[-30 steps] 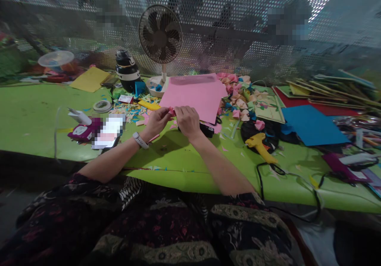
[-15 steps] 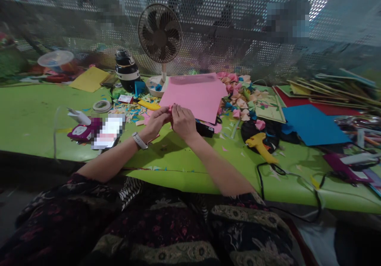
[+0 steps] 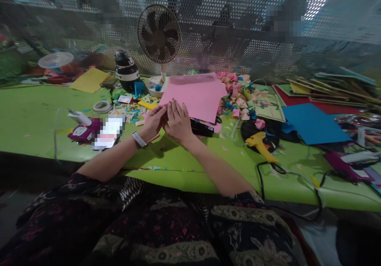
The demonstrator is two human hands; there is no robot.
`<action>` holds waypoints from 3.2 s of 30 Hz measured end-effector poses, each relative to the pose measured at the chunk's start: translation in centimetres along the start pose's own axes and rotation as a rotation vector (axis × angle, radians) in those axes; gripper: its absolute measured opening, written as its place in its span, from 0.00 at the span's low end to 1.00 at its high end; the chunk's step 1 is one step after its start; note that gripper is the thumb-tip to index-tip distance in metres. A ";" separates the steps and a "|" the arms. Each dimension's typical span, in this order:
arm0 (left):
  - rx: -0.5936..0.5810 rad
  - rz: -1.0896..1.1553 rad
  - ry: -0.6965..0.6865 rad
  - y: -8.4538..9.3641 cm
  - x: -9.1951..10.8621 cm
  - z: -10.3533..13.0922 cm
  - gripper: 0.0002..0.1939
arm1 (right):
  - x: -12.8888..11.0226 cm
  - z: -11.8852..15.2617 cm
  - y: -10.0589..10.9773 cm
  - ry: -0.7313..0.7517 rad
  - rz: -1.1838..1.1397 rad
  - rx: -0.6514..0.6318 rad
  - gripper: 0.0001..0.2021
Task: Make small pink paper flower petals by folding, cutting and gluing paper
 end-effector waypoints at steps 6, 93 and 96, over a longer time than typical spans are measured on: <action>-0.039 -0.120 -0.101 -0.2 1.0 0.1 0.09 | 3.0 -0.7 1.6 -0.199 -0.264 0.188 0.18; -0.044 -0.112 0.001 0.6 1.8 -0.6 0.08 | 5.5 -1.3 -0.4 -0.639 -1.186 -0.094 0.22; -0.020 -0.166 -0.029 0.8 1.8 -0.8 0.07 | 5.5 -1.3 -0.5 -0.595 -1.132 -0.103 0.23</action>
Point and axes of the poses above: each hand's wrist, its own z-axis away from the middle knuckle, its own y-axis out of the back of the hand, x = y × z, the point moved 5 cm from there along -z, towards the middle knuckle, and after that the axes turned 8 degrees about z, right-handed, at the moved point
